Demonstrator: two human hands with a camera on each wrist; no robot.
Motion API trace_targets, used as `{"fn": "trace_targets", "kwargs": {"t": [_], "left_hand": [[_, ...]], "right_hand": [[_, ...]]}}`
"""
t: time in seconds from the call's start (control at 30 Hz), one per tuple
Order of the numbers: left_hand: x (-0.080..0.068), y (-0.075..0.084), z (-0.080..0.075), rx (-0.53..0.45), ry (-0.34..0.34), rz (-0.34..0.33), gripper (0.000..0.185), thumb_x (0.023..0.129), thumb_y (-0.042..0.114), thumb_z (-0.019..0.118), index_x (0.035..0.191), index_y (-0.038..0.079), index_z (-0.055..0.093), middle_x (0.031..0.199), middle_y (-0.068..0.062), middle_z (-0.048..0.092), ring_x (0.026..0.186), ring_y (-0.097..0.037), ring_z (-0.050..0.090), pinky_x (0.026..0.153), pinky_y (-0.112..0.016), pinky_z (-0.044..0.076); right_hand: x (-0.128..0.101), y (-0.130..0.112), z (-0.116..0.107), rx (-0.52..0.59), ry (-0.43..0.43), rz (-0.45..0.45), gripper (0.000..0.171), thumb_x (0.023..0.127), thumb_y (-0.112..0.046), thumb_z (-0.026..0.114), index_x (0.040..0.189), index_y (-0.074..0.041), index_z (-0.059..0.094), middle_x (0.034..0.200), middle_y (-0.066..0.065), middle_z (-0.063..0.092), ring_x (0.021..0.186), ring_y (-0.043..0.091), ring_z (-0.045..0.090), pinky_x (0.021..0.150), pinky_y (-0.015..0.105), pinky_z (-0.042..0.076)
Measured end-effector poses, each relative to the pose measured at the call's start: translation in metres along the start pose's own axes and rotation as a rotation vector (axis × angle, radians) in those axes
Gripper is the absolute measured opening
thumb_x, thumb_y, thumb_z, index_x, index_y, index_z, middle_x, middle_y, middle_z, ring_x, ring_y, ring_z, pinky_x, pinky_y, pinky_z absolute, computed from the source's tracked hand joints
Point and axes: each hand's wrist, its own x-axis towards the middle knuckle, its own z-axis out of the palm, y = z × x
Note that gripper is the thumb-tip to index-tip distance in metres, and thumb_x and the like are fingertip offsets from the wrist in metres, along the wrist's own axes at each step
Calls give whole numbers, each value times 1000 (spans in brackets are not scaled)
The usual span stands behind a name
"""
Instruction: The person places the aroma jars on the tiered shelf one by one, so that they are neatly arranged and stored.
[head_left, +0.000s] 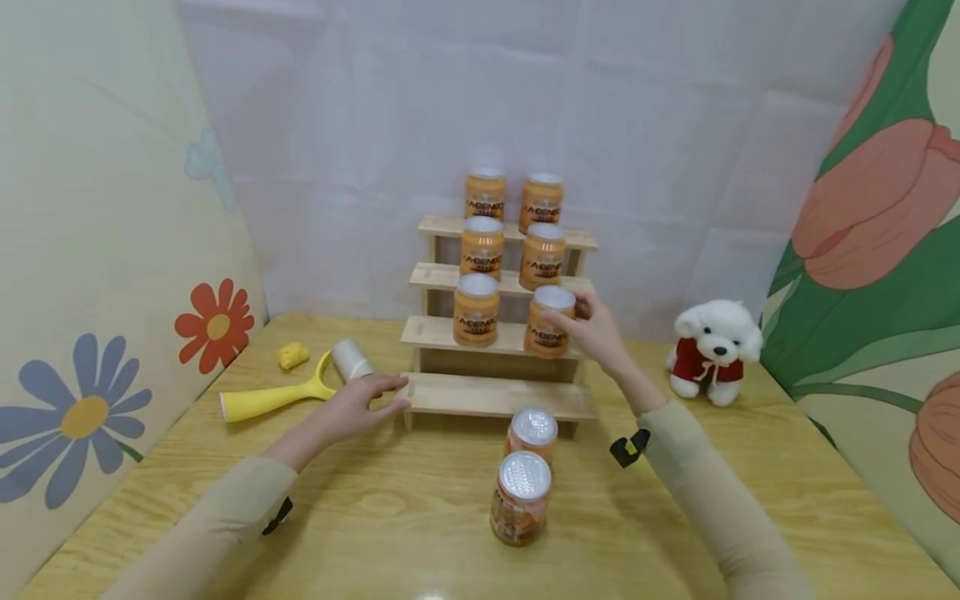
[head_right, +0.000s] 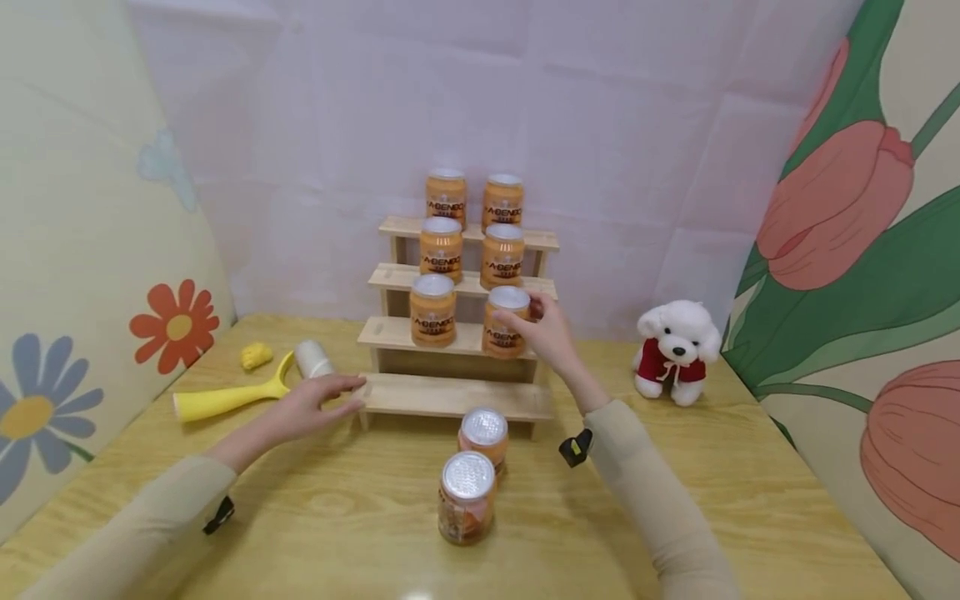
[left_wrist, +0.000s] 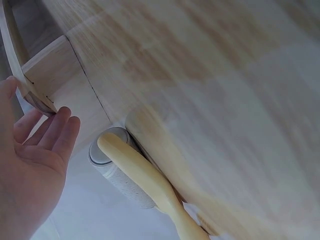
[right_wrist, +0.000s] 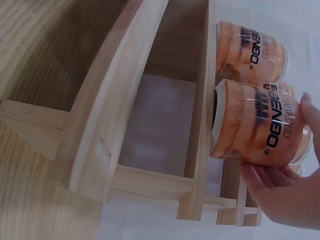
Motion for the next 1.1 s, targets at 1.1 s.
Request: {"fn": "trace_targets", "kwargs": {"t": [1.1], "left_hand": [[1, 0, -1, 1, -21, -19, 46, 92, 27, 61, 127, -3, 56, 126, -22, 58, 112, -36, 58, 91, -46, 53]], "right_hand": [[6, 0, 9, -23, -24, -171, 45, 93, -18, 59, 131, 4, 48, 117, 25, 59, 101, 32, 58, 88, 38, 52]]}}
